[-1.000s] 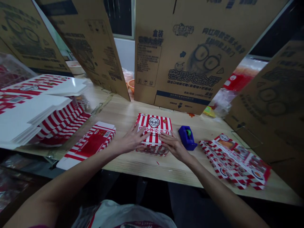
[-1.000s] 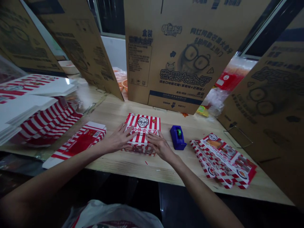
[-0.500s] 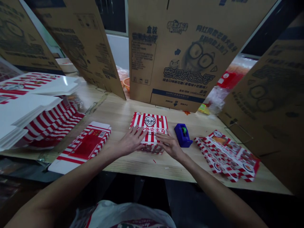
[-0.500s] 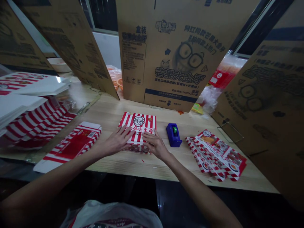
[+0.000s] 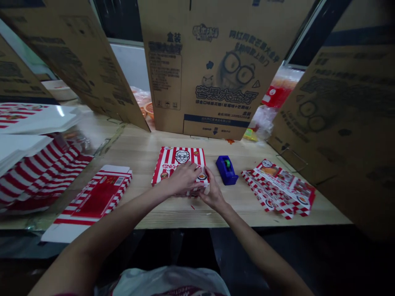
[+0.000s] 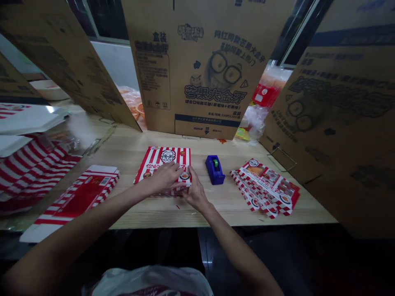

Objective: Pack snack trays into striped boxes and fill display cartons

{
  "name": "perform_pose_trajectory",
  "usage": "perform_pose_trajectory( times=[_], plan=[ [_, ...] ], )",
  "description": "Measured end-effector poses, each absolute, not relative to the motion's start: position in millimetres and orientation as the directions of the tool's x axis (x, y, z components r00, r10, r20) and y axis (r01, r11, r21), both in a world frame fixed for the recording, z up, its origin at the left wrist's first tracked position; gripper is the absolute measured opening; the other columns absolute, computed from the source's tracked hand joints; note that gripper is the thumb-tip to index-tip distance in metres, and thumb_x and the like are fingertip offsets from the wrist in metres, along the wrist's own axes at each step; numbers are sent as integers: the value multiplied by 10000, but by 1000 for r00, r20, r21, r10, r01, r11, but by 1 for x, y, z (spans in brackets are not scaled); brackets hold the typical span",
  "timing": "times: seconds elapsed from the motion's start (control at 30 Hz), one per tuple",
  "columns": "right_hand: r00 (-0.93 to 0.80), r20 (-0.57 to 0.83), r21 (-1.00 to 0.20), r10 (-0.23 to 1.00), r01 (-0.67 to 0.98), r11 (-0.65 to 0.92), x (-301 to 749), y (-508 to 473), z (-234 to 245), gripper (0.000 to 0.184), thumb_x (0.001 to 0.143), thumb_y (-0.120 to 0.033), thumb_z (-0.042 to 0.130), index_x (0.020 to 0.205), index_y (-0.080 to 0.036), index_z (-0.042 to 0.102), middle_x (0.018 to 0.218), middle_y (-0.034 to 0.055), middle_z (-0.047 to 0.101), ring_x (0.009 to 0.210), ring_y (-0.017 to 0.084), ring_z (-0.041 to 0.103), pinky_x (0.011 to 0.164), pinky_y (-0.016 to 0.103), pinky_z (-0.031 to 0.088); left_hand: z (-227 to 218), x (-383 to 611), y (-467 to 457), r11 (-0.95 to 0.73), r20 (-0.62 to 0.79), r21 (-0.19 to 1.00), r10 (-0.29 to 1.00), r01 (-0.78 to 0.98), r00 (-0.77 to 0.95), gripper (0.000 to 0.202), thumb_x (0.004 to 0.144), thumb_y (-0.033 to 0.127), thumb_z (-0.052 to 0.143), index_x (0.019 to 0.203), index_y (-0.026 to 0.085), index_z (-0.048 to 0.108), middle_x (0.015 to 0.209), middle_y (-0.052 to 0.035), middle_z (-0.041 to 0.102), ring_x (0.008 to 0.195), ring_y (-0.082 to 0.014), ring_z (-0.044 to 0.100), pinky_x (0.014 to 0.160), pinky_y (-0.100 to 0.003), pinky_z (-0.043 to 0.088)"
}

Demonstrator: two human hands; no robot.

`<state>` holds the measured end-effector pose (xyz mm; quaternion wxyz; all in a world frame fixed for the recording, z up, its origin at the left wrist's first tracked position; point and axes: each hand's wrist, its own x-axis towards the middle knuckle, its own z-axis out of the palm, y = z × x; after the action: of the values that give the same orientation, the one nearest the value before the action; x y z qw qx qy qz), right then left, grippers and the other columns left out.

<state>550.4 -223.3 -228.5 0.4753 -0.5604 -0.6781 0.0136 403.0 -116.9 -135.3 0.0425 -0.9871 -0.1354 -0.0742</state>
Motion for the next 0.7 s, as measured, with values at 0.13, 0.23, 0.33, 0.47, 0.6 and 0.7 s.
perform_pose_trajectory(
  times=[0.13,0.23,0.33,0.47,0.6,0.7],
  plan=[
    [136,638,-563,758,754,338,550,-222,-233,964,743,-152,631,1514,-170,52,1545,170,207,1440,309,213,1145,507,319,-137,421,-116,-992,136,-52,108,116,985,343,925,386,504,1219,217,558,1296,-157,522,1201,-343,486,928,-548,436],
    [139,631,-574,763,746,339,552,-221,-235,983,730,-179,653,1509,-172,51,1546,172,195,1433,317,228,1145,508,317,-138,419,-114,-999,104,12,51,50,993,303,957,301,435,1232,237,544,1411,-144,429,1316,-308,400,1002,-547,387],
    [131,628,-576,767,741,346,553,-221,-234,984,721,-190,661,1505,-178,67,1535,173,215,1407,324,284,1140,511,323,-132,416,-114,-998,64,44,44,41,997,299,952,270,435,1226,225,546,1375,-140,464,1281,-274,446,1008,-491,401],
    [137,604,-616,785,706,350,554,-221,-231,986,700,-186,662,1503,-185,91,1504,172,268,1350,315,380,1117,488,370,-121,416,-112,-998,46,61,-1,-4,999,266,925,240,477,1167,214,587,1341,-125,499,1212,-247,497,980,-401,431],
    [117,608,-617,785,692,374,555,-220,-229,980,702,-201,662,1500,-196,95,1484,166,300,1334,313,398,1113,481,375,-111,420,-109,-996,18,74,-56,-57,998,206,906,220,495,1058,191,631,1223,-106,569,1082,-217,566,902,-328,465],
    [99,639,-597,763,689,410,556,-218,-228,968,702,-194,656,1498,-190,106,1487,168,290,1362,312,358,1122,478,360,-105,422,-108,-996,-27,64,-72,-70,997,195,895,190,492,1021,173,640,1146,-106,600,1004,-210,591,845,-304,480]
  ],
)
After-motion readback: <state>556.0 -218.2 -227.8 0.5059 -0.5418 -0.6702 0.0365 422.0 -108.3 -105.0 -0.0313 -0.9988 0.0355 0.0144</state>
